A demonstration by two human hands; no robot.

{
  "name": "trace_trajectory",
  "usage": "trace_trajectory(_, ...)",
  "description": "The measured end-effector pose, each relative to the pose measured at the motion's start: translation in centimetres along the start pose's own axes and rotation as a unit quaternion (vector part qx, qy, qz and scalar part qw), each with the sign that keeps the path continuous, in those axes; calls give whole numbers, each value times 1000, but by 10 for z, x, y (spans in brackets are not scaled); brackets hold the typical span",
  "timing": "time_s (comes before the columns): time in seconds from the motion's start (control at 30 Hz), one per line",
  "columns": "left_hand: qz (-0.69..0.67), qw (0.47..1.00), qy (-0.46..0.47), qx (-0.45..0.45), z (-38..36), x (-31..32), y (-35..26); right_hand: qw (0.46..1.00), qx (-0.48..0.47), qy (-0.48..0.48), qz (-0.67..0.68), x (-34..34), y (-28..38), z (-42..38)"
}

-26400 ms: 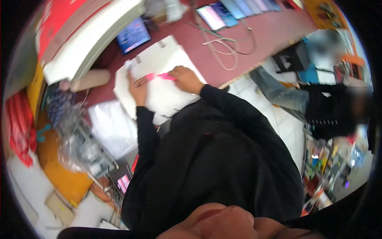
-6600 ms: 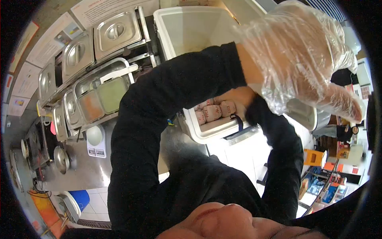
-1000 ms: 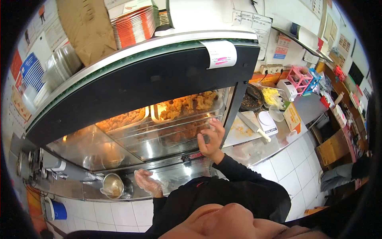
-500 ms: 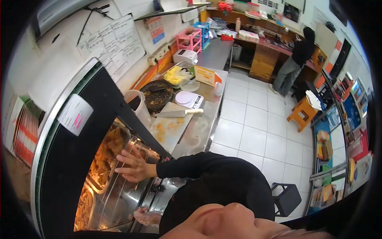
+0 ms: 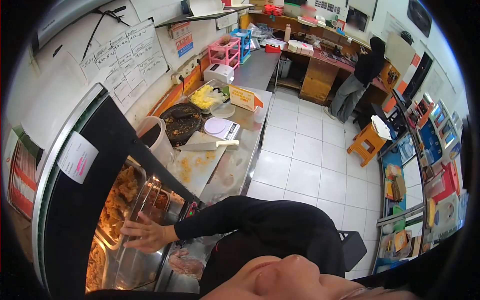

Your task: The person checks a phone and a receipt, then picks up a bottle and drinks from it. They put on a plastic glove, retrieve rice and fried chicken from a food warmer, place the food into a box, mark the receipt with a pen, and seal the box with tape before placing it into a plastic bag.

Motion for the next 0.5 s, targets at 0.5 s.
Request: trace_trajectory(0.5,-295,931,189,-104,-161,326,-158,941,325,73,53,-362,-267,-141)
Point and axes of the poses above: each hand's wrist, its own z-axis towards the middle knuckle, its own x-axis out of the palm, y = z × x, the point moved 10 cm from there along z, towards the middle knuckle, and after that the axes turned 15 degrees about -z, right-handed, at the moved point
